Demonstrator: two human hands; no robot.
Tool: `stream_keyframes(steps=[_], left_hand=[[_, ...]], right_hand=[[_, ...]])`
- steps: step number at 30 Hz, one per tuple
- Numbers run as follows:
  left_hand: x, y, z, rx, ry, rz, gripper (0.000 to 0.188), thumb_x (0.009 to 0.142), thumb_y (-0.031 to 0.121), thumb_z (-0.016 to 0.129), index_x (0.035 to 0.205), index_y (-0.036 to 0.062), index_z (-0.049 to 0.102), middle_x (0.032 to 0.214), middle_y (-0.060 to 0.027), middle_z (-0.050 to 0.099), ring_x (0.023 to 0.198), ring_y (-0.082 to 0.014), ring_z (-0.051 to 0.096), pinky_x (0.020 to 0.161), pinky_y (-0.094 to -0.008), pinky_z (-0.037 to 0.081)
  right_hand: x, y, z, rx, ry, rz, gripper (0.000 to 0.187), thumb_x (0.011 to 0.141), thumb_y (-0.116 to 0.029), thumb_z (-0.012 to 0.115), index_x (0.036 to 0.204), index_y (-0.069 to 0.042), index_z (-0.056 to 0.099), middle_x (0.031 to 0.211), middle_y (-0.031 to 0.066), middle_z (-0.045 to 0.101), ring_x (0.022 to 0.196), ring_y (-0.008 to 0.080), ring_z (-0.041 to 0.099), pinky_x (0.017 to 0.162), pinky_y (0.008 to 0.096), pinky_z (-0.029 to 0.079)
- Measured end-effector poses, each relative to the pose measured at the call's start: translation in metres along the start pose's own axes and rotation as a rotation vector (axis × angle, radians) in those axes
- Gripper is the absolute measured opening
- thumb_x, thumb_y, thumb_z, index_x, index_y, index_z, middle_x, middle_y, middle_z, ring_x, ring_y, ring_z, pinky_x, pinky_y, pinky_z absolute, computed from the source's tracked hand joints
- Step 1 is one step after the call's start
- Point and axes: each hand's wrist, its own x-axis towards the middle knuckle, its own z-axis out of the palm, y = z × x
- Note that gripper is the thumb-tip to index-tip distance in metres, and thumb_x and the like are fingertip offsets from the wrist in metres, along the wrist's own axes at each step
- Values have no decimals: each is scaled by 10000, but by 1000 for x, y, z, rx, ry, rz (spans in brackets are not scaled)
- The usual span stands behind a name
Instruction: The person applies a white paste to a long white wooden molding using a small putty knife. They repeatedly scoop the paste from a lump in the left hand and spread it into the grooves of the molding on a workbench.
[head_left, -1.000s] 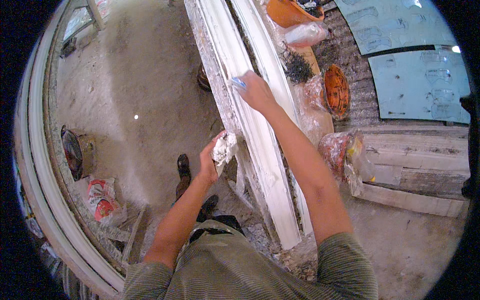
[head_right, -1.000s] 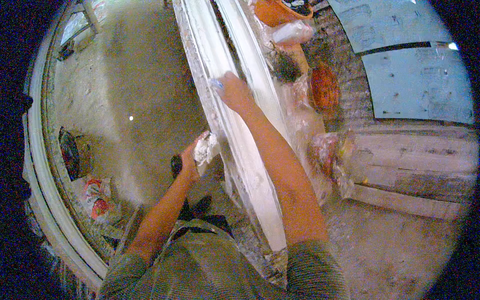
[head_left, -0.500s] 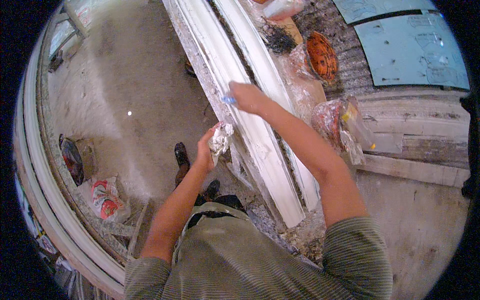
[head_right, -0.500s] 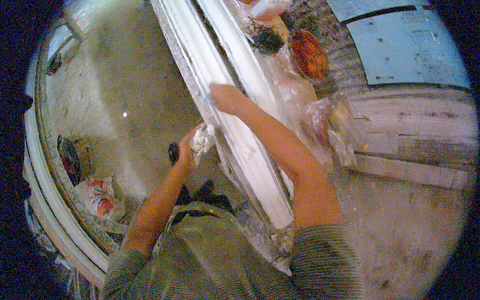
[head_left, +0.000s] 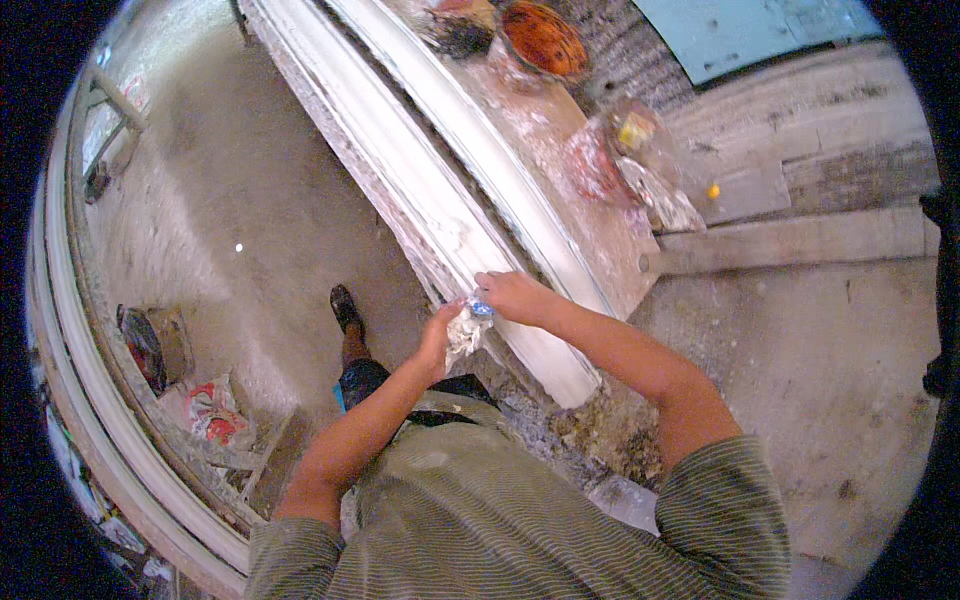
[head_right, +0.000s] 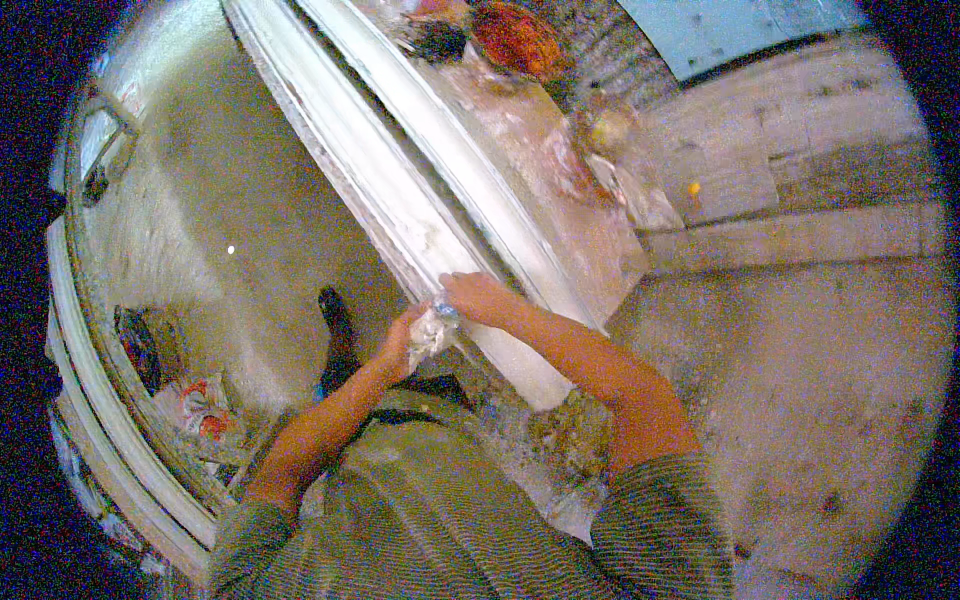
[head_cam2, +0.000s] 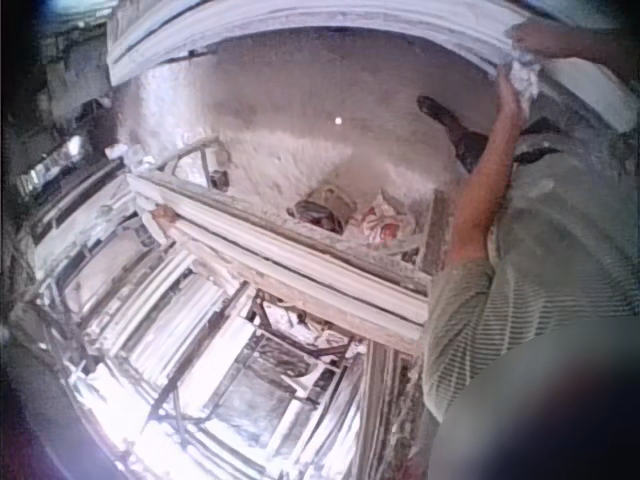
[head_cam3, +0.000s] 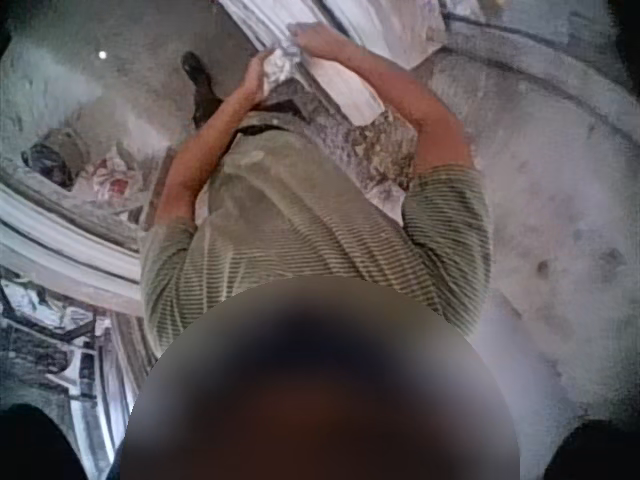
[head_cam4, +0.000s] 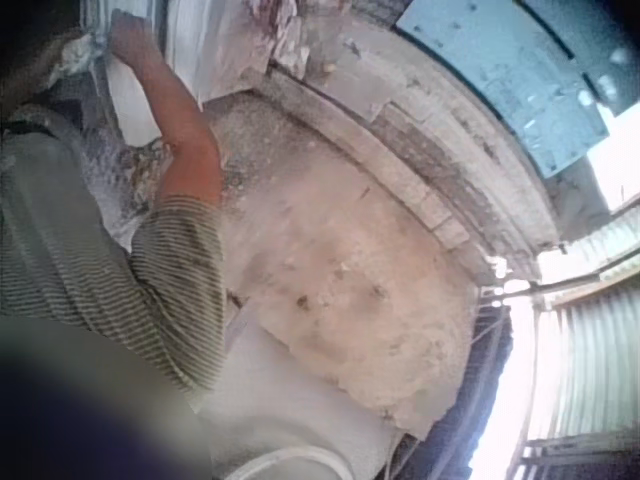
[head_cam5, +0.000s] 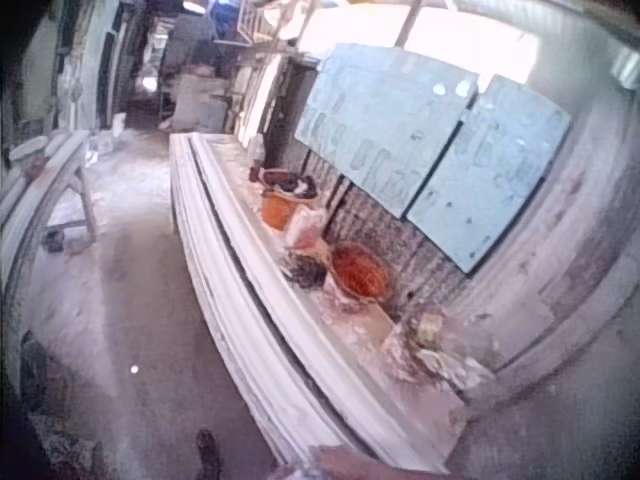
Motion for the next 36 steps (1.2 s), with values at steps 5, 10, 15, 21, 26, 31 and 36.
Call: stream_keyframes(steps=[5, 10, 15, 21, 26, 31, 36], left_hand=[[-4, -62, 14, 15, 10, -97, 425, 978, 389, 456, 1211, 67, 604, 1104, -106, 695, 964, -260, 680, 887, -400, 552], [-12, -92, 25, 23, -30, -234, 445, 976, 360, 410, 1200, 31, 609, 1072, -121, 710, 944, -279, 696, 887, -416, 556], [-13, -106, 26, 7, -89, -360, 481, 933, 367, 439, 1210, 19, 621, 1156, -177, 682, 1035, -343, 670, 952, -475, 534], [-27, -96, 23, -249, -162, -248, 492, 939, 307, 438, 1229, -63, 586, 1184, -198, 667, 1078, -335, 655, 1036, -452, 479], [-46, -62, 32, -463, -248, 23, 525, 927, 303, 439, 1272, -73, 561, 1251, -215, 631, 1150, -352, 617, 1065, -447, 455], [-35, -24, 40, -270, -60, 523, 487, 952, 318, 408, 1226, -39, 594, 1144, -167, 674, 1041, -317, 653, 978, -439, 506], [-10, 36, 40, -480, -44, 710, 469, 964, 317, 401, 1221, -18, 606, 1151, -163, 682, 1050, -303, 660, 982, -425, 502]], right_hand=[[-53, -5, 36, 23, -18, 22, 129, 819, -108, 582, 883, 2, 599, 928, 184, 594, 869, 365, 652, 746, 468, 552], [-92, -16, 34, 14, -145, 9, 68, 761, -41, 609, 803, -3, 646, 898, 186, 626, 870, 381, 662, 739, 468, 546], [-106, -9, 14, 143, -426, 195, 232, 743, -223, 727, 865, -29, 695, 850, 193, 696, 841, 392, 669, 727, 481, 533], [-127, -10, 4, 463, -200, 336, 287, 725, -237, 774, 918, -35, 709, 868, 186, 700, 826, 352, 674, 734, 427, 529], [-122, -70, -22, 606, 361, 597, 338, 730, -165, 773, 1017, -7, 693, 901, 163, 695, 827, 314, 668, 810, 378, 526], [-68, -155, -37, 418, 727, 488, 472, 772, -39, 690, 1227, 25, 587, 1172, 204, 558, 1093, 359, 559, 972, 421, 459], [-19, -190, -27, 333, 600, 438, 516, 834, -7, 614, 1328, 58, 483, 1250, 246, 463, 1166, 420, 475, 1010, 467, 427]])
